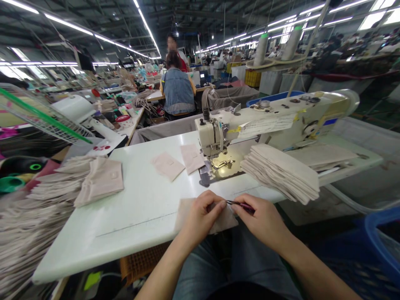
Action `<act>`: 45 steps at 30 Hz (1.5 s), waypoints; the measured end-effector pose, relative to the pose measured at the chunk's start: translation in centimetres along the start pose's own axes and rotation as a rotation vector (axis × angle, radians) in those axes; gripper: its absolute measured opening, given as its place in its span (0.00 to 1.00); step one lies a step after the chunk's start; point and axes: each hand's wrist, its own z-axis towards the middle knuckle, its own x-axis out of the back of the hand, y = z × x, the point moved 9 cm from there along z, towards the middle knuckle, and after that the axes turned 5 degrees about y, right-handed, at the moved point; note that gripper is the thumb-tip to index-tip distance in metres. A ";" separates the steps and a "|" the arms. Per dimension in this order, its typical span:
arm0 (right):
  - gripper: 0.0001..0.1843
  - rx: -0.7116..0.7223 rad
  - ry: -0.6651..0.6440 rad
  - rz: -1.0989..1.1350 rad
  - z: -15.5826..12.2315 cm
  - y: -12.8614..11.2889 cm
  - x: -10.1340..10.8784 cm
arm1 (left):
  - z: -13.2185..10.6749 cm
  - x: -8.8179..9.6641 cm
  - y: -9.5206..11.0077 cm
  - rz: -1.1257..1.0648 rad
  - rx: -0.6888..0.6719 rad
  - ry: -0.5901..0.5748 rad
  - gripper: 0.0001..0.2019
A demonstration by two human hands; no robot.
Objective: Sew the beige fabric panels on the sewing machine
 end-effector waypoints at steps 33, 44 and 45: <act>0.20 -0.258 0.349 0.254 1.0 5.4 4.0 | -0.1 5.1 -4.2 0.333 0.294 -0.020 0.09; 0.17 -0.236 0.144 0.179 -0.8 7.1 0.0 | 5.3 6.5 -7.9 0.136 0.260 0.082 0.13; 0.16 -0.212 0.121 0.186 -1.2 6.6 -0.7 | 6.8 6.3 -7.8 0.217 0.218 0.071 0.13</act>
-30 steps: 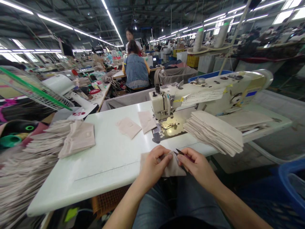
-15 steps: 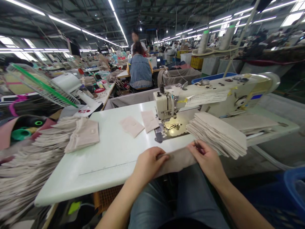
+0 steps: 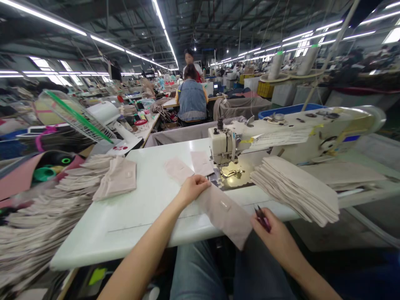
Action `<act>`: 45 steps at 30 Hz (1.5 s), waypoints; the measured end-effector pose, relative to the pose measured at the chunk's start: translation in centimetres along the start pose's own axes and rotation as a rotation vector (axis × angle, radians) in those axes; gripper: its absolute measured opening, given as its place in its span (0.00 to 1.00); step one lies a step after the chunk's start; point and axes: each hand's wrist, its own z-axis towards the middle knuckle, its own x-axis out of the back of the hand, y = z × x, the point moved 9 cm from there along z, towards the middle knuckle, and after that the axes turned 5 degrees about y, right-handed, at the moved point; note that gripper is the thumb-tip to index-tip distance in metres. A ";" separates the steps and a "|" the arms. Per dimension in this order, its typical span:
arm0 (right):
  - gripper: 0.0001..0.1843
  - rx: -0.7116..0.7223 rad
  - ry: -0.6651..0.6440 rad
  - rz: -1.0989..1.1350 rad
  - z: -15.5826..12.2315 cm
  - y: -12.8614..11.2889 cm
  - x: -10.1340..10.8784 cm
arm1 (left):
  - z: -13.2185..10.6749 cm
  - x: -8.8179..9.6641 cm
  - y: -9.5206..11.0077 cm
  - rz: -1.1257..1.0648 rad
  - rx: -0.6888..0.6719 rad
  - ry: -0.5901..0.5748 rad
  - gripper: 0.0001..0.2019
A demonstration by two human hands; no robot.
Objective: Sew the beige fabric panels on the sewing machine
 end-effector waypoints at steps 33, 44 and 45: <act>0.17 0.626 -0.171 -0.342 -0.6 -4.6 -5.3 | 8.6 -4.1 0.7 0.233 -0.054 -0.015 0.11; 0.18 0.605 -0.152 -0.350 -0.4 -4.4 -5.5 | 8.7 -3.9 0.9 0.252 -0.034 -0.008 0.10; 0.17 0.613 -0.154 -0.353 -0.4 -4.4 -5.5 | 8.7 -3.8 1.0 0.257 -0.032 -0.005 0.10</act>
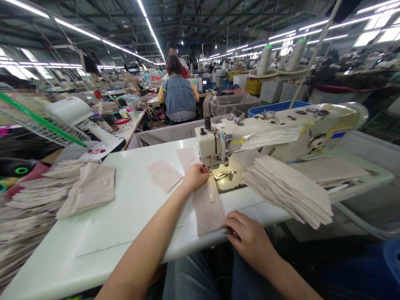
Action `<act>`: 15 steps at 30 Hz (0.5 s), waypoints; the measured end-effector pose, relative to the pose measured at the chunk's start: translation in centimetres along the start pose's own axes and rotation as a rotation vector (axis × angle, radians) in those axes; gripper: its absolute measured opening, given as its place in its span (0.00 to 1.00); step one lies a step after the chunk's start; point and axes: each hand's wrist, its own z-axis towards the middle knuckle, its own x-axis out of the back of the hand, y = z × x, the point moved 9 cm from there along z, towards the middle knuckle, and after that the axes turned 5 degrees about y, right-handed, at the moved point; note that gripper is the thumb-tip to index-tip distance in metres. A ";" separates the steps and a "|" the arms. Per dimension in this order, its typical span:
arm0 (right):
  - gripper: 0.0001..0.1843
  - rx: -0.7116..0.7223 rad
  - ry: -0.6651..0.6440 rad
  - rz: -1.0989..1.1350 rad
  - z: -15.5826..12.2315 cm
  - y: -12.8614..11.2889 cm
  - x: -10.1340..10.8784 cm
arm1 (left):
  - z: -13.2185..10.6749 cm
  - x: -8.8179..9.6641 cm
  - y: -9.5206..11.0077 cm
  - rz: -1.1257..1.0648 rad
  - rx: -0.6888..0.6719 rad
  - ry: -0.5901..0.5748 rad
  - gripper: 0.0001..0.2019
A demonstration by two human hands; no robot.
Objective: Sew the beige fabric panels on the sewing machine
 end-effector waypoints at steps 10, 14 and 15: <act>0.15 0.021 -0.072 -0.051 0.9 -0.2 0.1 | 0.2 0.1 0.1 0.080 -0.053 0.023 0.08; 0.15 0.025 -0.088 -0.086 1.1 -0.4 0.2 | -0.9 1.3 0.8 0.146 -0.119 0.105 0.06; 0.15 0.025 -0.089 -0.092 1.1 -0.5 0.2 | -1.4 2.0 0.8 0.180 -0.134 0.149 0.07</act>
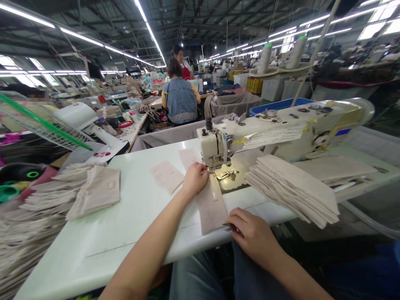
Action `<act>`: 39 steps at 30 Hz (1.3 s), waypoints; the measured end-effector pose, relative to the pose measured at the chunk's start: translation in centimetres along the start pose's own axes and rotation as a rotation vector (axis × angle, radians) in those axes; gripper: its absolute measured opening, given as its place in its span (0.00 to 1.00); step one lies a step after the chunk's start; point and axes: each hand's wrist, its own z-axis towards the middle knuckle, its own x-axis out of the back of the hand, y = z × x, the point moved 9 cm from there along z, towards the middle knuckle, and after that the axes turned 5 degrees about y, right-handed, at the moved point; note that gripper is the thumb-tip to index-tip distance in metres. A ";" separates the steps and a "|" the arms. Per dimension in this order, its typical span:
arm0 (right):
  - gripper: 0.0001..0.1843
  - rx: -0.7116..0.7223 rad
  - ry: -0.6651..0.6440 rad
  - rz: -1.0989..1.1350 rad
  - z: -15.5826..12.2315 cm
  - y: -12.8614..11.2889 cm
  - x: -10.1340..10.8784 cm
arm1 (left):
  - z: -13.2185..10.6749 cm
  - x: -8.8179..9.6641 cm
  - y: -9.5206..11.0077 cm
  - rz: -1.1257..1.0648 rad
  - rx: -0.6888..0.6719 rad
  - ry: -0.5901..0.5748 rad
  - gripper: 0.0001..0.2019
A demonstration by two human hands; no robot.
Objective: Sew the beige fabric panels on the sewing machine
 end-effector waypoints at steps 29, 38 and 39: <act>0.21 0.029 -0.018 0.014 0.7 0.6 0.0 | -16.6 0.9 7.7 0.075 -0.766 -0.138 0.18; 0.21 -0.019 -0.063 -0.052 2.7 1.7 -0.5 | -14.4 0.8 7.2 0.063 -0.743 -0.140 0.15; 0.22 -0.023 -0.064 -0.058 3.0 1.8 -0.4 | -14.2 0.8 7.1 0.062 -0.747 -0.138 0.15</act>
